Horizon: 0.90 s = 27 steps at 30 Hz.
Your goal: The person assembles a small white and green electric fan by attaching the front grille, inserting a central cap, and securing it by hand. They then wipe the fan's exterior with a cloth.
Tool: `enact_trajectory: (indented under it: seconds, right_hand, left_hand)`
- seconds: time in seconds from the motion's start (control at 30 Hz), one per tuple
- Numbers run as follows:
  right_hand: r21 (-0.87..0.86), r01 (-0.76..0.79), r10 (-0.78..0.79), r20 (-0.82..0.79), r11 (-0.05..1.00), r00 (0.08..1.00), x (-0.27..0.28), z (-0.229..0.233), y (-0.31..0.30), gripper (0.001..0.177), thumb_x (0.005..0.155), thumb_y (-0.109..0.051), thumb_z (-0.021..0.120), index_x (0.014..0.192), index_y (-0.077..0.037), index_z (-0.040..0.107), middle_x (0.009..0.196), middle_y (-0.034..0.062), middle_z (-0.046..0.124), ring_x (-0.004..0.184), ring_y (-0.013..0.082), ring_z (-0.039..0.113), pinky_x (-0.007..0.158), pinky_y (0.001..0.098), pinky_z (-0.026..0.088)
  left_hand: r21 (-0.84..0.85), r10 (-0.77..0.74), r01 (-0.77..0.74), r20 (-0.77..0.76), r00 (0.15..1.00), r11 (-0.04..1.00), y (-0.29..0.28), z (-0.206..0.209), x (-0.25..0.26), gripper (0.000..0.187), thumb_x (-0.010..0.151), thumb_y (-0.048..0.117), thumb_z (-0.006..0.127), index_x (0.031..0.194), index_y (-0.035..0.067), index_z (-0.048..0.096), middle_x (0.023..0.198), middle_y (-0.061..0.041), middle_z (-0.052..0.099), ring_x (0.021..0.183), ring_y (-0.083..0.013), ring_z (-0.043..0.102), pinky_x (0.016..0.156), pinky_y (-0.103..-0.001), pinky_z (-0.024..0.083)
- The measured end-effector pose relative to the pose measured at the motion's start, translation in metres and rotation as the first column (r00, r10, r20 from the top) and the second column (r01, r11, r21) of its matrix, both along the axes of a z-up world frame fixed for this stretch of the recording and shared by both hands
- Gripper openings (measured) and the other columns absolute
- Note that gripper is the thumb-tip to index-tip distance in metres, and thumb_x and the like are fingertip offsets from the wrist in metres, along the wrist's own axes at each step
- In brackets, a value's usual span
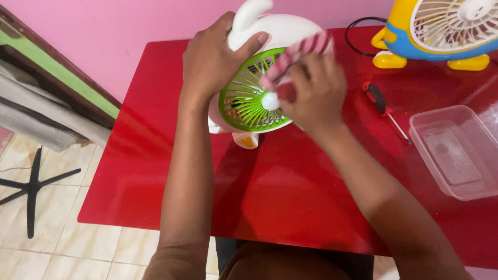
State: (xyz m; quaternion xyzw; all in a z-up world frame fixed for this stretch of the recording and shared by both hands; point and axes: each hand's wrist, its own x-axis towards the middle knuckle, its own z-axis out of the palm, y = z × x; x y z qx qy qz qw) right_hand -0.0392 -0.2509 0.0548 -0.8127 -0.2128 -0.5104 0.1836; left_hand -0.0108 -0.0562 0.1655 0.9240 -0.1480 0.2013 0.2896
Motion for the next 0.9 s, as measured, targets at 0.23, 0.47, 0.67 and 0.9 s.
enact_trajectory:
  seconds: [0.23,0.47,0.67,0.9]
  right_hand:
    - [0.015,-0.179,0.178,-0.223,0.984,0.958,-0.011,0.006,0.003,0.032,0.070,-0.021,0.082,0.096,-0.009,0.067,0.100,0.0047,0.060,0.092,0.0278,0.065,0.073,0.0454,0.053]
    - [-0.132,-0.167,0.146,-0.151,0.977,0.978,-0.023,-0.004,0.023,0.035,0.068,-0.030,0.084,0.094,-0.014,0.066,0.107,0.0035,0.062,0.096,0.0260,0.065,0.073,0.0421,0.052]
    - [-0.090,-0.047,0.051,0.037,0.995,0.998,-0.006,-0.022,0.017,0.051,0.082,-0.050,0.082,0.114,-0.011,0.071,0.121,0.0085,0.055,0.111,0.0327,0.052,0.092,0.0502,0.043]
    - [-0.189,-0.113,0.143,0.155,0.975,0.977,0.019,-0.082,0.017,0.034,0.093,-0.054,0.070,0.112,-0.026,0.072,0.118,0.0036,0.052,0.117,0.0298,0.045,0.101,0.0536,0.038]
  left_hand:
    - [-0.039,-0.087,0.092,0.100,0.991,0.995,0.005,-0.010,-0.005,0.061,0.070,0.045,0.092,0.118,0.015,0.069,0.097,-0.004,0.079,0.088,-0.0258,0.076,0.074,-0.043,0.057]
    - [-0.052,-0.058,0.061,0.060,0.996,0.997,0.021,-0.014,0.003,0.058,0.072,0.048,0.093,0.113,0.015,0.069,0.096,-0.005,0.079,0.089,-0.0252,0.077,0.076,-0.043,0.059]
    - [-0.081,-0.076,0.084,0.094,0.993,0.993,0.031,-0.014,0.007,0.058,0.074,0.047,0.092,0.115,0.014,0.068,0.094,-0.007,0.079,0.086,-0.0282,0.076,0.072,-0.044,0.058]
    - [-0.093,-0.014,0.014,0.007,1.000,0.996,0.040,-0.015,0.009,0.060,0.073,0.050,0.091,0.112,0.012,0.067,0.095,-0.006,0.079,0.088,-0.0272,0.077,0.074,-0.044,0.059]
